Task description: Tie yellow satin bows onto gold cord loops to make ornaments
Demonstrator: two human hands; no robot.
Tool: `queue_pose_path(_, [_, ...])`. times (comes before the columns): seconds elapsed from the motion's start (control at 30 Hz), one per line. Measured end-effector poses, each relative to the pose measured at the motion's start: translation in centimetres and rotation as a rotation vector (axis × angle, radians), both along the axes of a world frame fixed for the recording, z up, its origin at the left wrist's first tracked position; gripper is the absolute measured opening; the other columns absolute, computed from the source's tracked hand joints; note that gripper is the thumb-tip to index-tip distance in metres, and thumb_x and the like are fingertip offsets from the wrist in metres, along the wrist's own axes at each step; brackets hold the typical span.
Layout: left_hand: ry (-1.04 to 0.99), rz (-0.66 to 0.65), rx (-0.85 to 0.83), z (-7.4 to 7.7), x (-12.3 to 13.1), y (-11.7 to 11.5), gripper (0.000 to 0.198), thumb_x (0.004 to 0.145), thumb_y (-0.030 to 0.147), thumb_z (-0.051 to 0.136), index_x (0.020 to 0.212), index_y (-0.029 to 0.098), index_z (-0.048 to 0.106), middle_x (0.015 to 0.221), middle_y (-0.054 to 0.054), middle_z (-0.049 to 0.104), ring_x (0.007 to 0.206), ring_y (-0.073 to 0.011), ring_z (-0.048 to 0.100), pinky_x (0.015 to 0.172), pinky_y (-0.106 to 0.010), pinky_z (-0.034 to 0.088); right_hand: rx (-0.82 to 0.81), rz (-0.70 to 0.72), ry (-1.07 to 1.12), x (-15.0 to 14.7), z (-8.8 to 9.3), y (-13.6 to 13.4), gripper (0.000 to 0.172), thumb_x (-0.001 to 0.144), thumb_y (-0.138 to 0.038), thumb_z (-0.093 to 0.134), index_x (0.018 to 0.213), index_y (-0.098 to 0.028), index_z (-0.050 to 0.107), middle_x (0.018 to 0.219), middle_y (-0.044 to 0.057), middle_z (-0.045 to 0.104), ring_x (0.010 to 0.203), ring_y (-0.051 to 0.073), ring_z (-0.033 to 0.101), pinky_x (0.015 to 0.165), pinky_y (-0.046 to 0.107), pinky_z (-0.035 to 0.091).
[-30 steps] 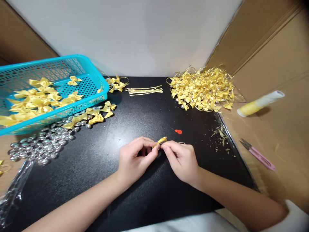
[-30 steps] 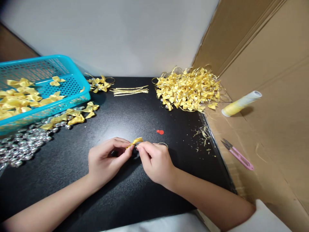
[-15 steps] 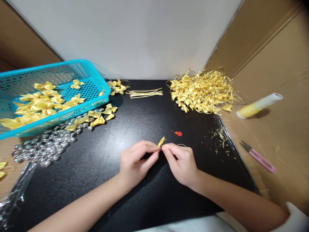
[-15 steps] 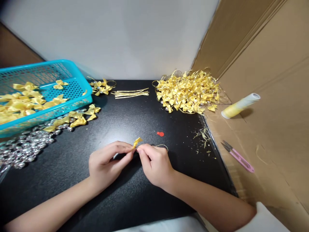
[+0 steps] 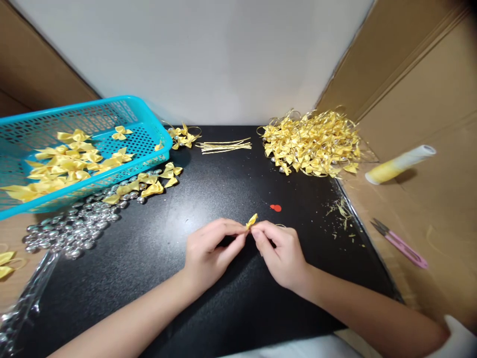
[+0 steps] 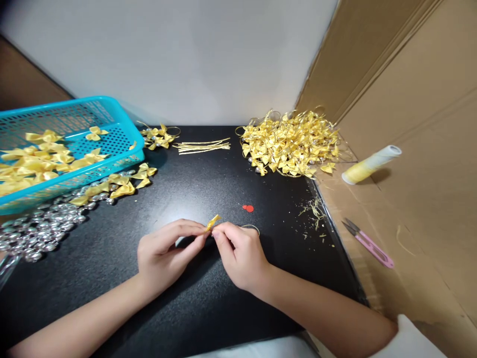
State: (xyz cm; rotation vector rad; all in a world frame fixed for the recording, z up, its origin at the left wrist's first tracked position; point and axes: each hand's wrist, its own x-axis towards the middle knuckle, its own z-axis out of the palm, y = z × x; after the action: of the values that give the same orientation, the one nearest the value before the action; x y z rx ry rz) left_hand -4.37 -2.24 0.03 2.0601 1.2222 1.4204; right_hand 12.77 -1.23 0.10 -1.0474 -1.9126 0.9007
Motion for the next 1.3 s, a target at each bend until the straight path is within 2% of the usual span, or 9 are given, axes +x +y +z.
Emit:
queue_pose_path(0.17, [0.001, 0.023, 0.007, -0.1, -0.1, 0.1, 0.011, 0.08, 0.006, 0.069, 0.084, 0.017, 0.069, 0.078, -0.003, 0.076, 0.069, -0.0131, 0.072, 0.067, -0.023, 0.059, -0.089, 0.053, -0.009, 0.1, -0.2, -0.1, 0.015, 0.097, -0.017, 0.035, 0.102, -0.019, 0.05, 0.062, -0.004, 0.057, 0.053, 0.01, 0.055, 0.056, 0.022, 0.042])
queue_pose_path(0.4, [0.025, 0.016, 0.037, 0.0, -0.1, 0.1, 0.013, 0.08, 0.005, 0.068, 0.086, 0.017, 0.069, 0.078, -0.003, 0.075, 0.071, -0.0133, 0.071, 0.068, -0.023, 0.059, -0.135, 0.017, -0.023, 0.1, -0.9, -0.1, 0.008, 0.096, -0.019, 0.035, 0.094, -0.022, 0.042, 0.062, -0.005, 0.051, 0.052, 0.011, 0.052, 0.055, 0.023, 0.04])
queue_pose_path(0.7, [0.026, -0.052, 0.052, 0.3, -0.3, 0.1, 0.014, 0.081, 0.005, 0.066, 0.088, 0.017, 0.069, 0.08, -0.004, 0.075, 0.072, -0.0138, 0.071, 0.067, -0.023, 0.059, -0.17, 0.052, 0.122, 0.3, -1.0, -0.4, 0.012, 0.097, -0.019, 0.036, 0.086, -0.023, 0.04, 0.061, -0.006, 0.048, 0.051, 0.009, 0.048, 0.053, 0.021, 0.04])
queue_pose_path(0.83, [0.028, -0.065, 0.044, 0.4, -0.3, 0.1, 0.014, 0.082, 0.006, 0.066, 0.088, 0.017, 0.069, 0.08, -0.004, 0.075, 0.071, -0.0137, 0.071, 0.066, -0.023, 0.059, -0.211, 0.071, 0.163, 0.3, -1.2, -0.3, 0.012, 0.097, -0.021, 0.037, 0.087, -0.023, 0.042, 0.06, -0.006, 0.049, 0.052, 0.009, 0.05, 0.055, 0.022, 0.042])
queue_pose_path(1.0, [0.0, -0.039, 0.009, 0.4, -0.3, 0.1, 0.013, 0.081, 0.006, 0.066, 0.087, 0.017, 0.069, 0.078, -0.004, 0.074, 0.07, -0.0129, 0.07, 0.066, -0.022, 0.058, -0.344, 0.103, 0.249, 0.4, -1.1, 0.2, 0.01, 0.096, -0.024, 0.045, 0.087, -0.021, 0.051, 0.066, -0.003, 0.058, 0.058, 0.01, 0.056, 0.059, 0.023, 0.048])
queue_pose_path(1.13, [-0.022, -0.002, -0.026, 0.3, -0.2, 0.1, 0.013, 0.082, 0.007, 0.064, 0.086, 0.018, 0.07, 0.076, -0.003, 0.074, 0.067, -0.0133, 0.07, 0.061, -0.022, 0.057, -0.301, 0.027, 0.252, 0.3, -1.0, 0.7, 0.009, 0.089, -0.021, 0.057, 0.082, -0.019, 0.062, 0.08, 0.002, 0.061, 0.075, 0.013, 0.06, 0.071, 0.027, 0.052])
queue_pose_path(1.3, [0.014, -0.042, -0.006, 0.3, -0.1, 0.2, 0.014, 0.083, 0.007, 0.063, 0.088, 0.018, 0.069, 0.077, -0.004, 0.074, 0.07, -0.0139, 0.07, 0.065, -0.023, 0.057, -0.353, -0.035, 0.33, -0.2, -1.2, 0.6, 0.007, 0.085, -0.019, 0.061, 0.08, -0.019, 0.066, 0.079, 0.002, 0.064, 0.075, 0.014, 0.063, 0.069, 0.026, 0.054])
